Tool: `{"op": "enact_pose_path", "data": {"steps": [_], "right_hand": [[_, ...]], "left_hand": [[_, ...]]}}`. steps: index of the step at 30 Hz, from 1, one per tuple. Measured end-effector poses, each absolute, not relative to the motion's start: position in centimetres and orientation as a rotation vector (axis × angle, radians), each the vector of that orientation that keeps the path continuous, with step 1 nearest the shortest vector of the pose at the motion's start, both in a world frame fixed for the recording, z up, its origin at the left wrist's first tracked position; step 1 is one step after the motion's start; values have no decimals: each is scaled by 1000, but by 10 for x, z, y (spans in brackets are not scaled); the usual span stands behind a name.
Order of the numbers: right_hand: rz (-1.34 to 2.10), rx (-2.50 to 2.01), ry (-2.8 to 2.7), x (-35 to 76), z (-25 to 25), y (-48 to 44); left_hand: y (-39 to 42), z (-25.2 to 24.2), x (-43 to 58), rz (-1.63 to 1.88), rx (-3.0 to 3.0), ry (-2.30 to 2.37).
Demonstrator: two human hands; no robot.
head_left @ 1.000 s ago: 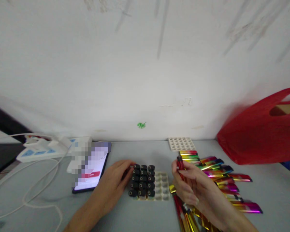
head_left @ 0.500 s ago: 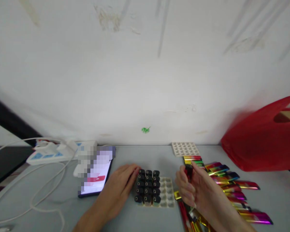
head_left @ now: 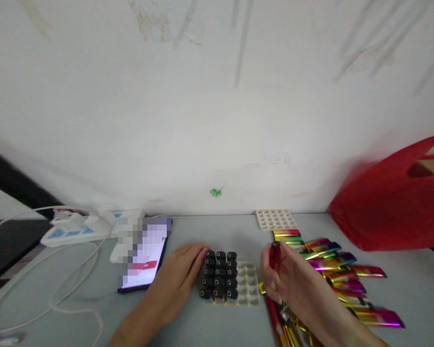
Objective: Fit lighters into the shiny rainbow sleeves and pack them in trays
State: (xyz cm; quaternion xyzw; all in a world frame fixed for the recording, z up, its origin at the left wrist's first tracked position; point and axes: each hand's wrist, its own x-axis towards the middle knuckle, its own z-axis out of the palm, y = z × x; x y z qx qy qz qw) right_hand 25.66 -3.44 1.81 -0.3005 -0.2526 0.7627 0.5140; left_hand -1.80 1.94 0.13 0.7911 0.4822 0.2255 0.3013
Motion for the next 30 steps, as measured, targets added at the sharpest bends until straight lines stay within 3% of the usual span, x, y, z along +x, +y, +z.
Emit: {"op": "enact_pose_path", "data": {"steps": [30], "right_hand": [[2016, -497, -469, 254, 18, -35]], "left_hand": [[22, -1, -19, 618, 2045, 1297]]}}
